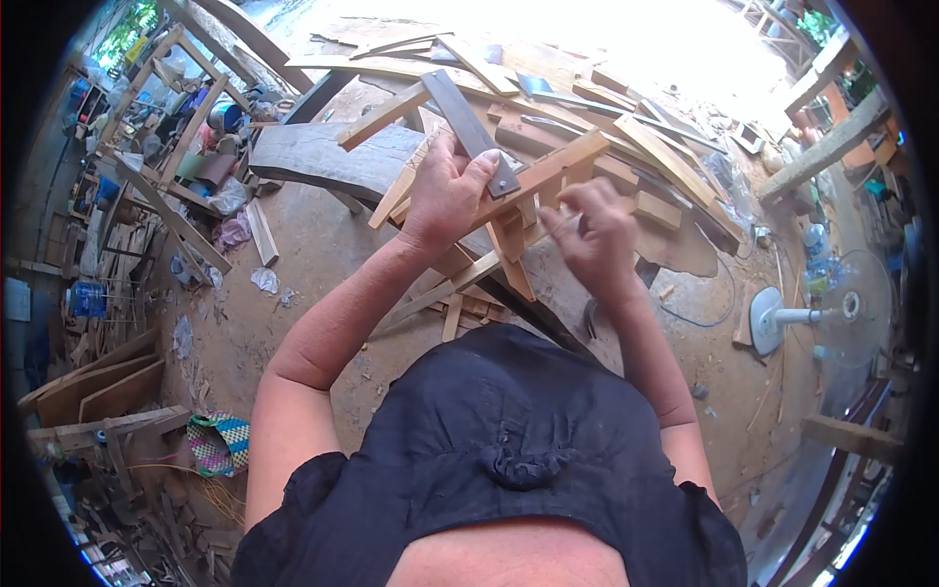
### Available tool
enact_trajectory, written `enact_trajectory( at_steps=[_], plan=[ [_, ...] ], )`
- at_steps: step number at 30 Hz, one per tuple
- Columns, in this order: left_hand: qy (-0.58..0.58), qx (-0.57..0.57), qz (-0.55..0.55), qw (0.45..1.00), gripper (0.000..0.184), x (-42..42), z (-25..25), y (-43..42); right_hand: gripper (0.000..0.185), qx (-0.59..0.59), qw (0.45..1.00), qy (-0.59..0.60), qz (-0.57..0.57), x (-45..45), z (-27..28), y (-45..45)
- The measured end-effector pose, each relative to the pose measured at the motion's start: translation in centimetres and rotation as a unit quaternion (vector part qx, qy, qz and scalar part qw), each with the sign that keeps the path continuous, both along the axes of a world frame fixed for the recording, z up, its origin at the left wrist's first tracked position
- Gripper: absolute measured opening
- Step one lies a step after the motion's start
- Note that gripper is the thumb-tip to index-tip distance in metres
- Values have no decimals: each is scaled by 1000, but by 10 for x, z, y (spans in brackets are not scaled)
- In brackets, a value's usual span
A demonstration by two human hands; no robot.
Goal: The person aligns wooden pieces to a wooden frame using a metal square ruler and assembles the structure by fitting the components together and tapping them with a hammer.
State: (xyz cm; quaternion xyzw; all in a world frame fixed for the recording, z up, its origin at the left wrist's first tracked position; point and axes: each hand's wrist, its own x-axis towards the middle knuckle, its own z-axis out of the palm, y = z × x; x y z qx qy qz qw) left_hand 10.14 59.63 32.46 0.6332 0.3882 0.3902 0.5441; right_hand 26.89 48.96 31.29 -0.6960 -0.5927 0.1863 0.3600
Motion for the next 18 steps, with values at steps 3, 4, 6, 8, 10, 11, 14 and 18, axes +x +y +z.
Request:
enact_trajectory(
  at_steps=[3, 4, 6, 8, 10, 11, 14, 18],
  plan=[
    [-21, -23, -17, 999, 27, 6, -1, -6, 43, 70, 991, 52, 105, 7, 34, 5],
    [-42, -18, -28, 999, 28, 8, -2, -7, 43, 71, 991, 49, 107, 7, 33, 10],
    [-67, -12, -35, 997, 28, 8, -5, -7, 45, 58, 984, 20, 167, 7, 22, 22],
    [-33, 14, -38, 999, 31, 5, -8, -5, 41, 63, 980, -13, 186, 6, 18, 27],
    [-35, -1, -36, 999, 32, 2, -10, -5, 38, -25, 980, 67, 183, 1, 28, 26],
    [-34, -15, -38, 999, 33, 0, -10, -5, 38, -29, 979, 64, 189, 0, 27, 25],
    [-19, -52, -55, 997, 28, -3, -8, -3, 34, -37, 978, 111, 171, -2, 21, 26],
    [-68, -91, -52, 992, 26, -3, -4, -1, 31, 0, 976, 128, 177, -1, 17, 30]
  ],
)
